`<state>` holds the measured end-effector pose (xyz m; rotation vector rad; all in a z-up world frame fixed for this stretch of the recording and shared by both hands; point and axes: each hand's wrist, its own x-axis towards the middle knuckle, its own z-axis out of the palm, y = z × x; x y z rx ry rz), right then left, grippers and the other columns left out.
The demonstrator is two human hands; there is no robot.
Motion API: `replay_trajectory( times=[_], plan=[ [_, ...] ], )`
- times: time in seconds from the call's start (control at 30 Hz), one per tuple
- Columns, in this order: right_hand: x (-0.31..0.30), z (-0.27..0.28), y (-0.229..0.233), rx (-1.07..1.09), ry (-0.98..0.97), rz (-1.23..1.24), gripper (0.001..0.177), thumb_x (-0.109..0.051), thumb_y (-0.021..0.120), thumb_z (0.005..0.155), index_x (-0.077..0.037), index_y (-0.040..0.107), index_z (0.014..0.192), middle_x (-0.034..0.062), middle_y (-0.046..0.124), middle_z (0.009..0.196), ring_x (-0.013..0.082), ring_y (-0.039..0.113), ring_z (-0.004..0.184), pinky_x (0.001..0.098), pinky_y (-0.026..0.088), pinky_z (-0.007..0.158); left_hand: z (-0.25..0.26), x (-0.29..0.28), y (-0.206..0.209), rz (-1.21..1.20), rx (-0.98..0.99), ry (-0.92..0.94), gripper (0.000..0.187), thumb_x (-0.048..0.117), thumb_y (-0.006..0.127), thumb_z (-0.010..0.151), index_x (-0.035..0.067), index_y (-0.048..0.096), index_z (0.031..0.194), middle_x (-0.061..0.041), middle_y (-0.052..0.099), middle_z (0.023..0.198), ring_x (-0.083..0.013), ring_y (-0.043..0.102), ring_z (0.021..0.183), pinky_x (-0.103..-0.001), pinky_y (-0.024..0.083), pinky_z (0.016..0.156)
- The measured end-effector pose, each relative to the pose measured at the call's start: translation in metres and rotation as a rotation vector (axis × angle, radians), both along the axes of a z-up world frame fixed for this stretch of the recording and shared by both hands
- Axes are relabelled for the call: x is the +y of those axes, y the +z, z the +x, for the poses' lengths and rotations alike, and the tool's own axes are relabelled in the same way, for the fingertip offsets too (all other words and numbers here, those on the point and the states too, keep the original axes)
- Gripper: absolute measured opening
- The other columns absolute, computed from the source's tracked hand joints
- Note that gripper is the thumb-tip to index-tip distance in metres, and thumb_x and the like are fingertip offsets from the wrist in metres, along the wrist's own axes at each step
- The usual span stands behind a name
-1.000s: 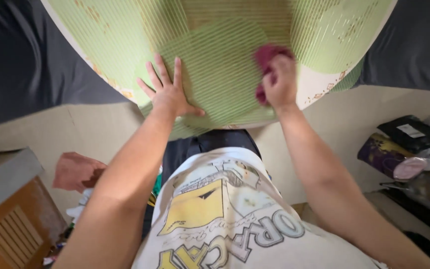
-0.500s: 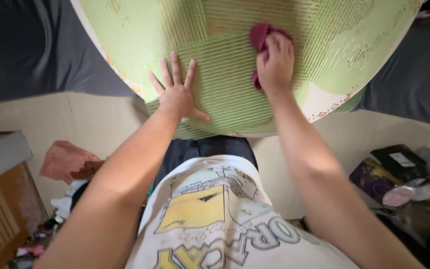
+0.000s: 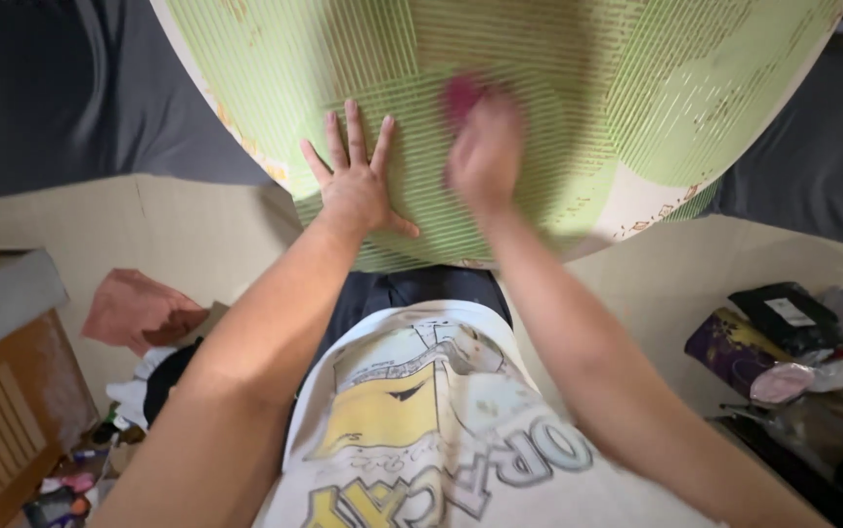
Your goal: Wipe a round table surface and placemats with a cloth.
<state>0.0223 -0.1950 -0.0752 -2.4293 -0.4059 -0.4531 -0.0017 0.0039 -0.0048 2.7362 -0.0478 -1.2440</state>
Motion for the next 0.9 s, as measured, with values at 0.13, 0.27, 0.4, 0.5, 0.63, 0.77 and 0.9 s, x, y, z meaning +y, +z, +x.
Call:
replay_trajectory(
  times=[0.13,0.27,0.4,0.5,0.63,0.77,0.9],
  plan=[
    [-0.036,-0.036,0.032,0.107,0.702,-0.034,0.029,-0.011,0.064,0.083,-0.004,0.071,0.111,0.0159,0.066,0.117,0.0347,0.061,0.111,0.0498,0.05,0.101,-0.001,-0.001,-0.007,0.01,-0.016,-0.015,0.167,0.078,0.087,0.042,0.03,-0.015,0.164,-0.022,-0.028,0.167,-0.0479,-0.025,0.152,-0.08,-0.008,0.113],
    [-0.074,0.011,-0.005,0.209,0.386,-0.13,0.021,0.001,0.057,0.091,-0.005,0.068,0.108,0.0133,0.066,0.117,0.035,0.061,0.112,0.0492,0.05,0.104,0.005,0.0,0.0,0.006,0.033,0.016,0.17,0.077,0.089,0.039,0.03,-0.017,0.164,-0.021,-0.03,0.166,-0.0464,-0.027,0.151,-0.079,-0.009,0.112],
    [-0.016,-0.002,-0.009,0.029,-0.266,-0.198,0.018,-0.007,0.063,0.085,-0.004,0.068,0.102,0.0177,0.063,0.109,0.0376,0.061,0.105,0.0504,0.048,0.092,-0.001,-0.001,-0.009,-0.006,-0.011,0.023,0.17,0.078,0.088,0.039,0.029,-0.015,0.165,-0.022,-0.029,0.166,-0.0462,-0.028,0.152,-0.08,-0.009,0.112],
    [0.012,-0.049,0.038,0.038,0.407,-0.08,0.026,-0.008,0.063,0.082,-0.006,0.071,0.107,0.0124,0.067,0.11,0.0337,0.063,0.106,0.0492,0.05,0.096,-0.001,0.001,-0.011,-0.014,-0.013,0.028,0.171,0.077,0.088,0.037,0.03,-0.014,0.165,-0.021,-0.028,0.167,-0.0457,-0.028,0.152,-0.08,-0.009,0.113],
    [-0.025,0.022,0.009,0.141,0.469,-0.08,0.016,-0.004,0.06,0.088,-0.007,0.07,0.101,0.0123,0.069,0.107,0.0346,0.064,0.105,0.0502,0.052,0.098,0.008,0.001,-0.006,0.008,0.024,0.032,0.169,0.077,0.089,0.039,0.03,-0.015,0.164,-0.021,-0.03,0.166,-0.0466,-0.029,0.15,-0.08,-0.009,0.111],
    [-0.028,0.03,-0.008,0.073,-0.006,-0.136,0.016,-0.008,0.063,0.087,-0.002,0.068,0.101,0.0191,0.067,0.109,0.0394,0.063,0.105,0.0509,0.05,0.092,-0.005,-0.001,-0.009,-0.005,0.018,0.022,0.17,0.076,0.089,0.039,0.028,-0.014,0.165,-0.022,-0.028,0.166,-0.0468,-0.026,0.152,-0.081,-0.008,0.111],
    [-0.016,-0.05,0.019,0.18,0.52,0.13,0.015,-0.006,0.068,0.077,-0.013,0.066,0.09,0.0076,0.064,0.099,0.0332,0.066,0.106,0.0496,0.052,0.109,0.001,0.0,-0.01,-0.022,0.006,0.017,0.171,0.071,0.093,0.036,0.03,-0.012,0.165,-0.021,-0.027,0.167,-0.0464,-0.024,0.153,-0.079,-0.009,0.112]
  ],
)
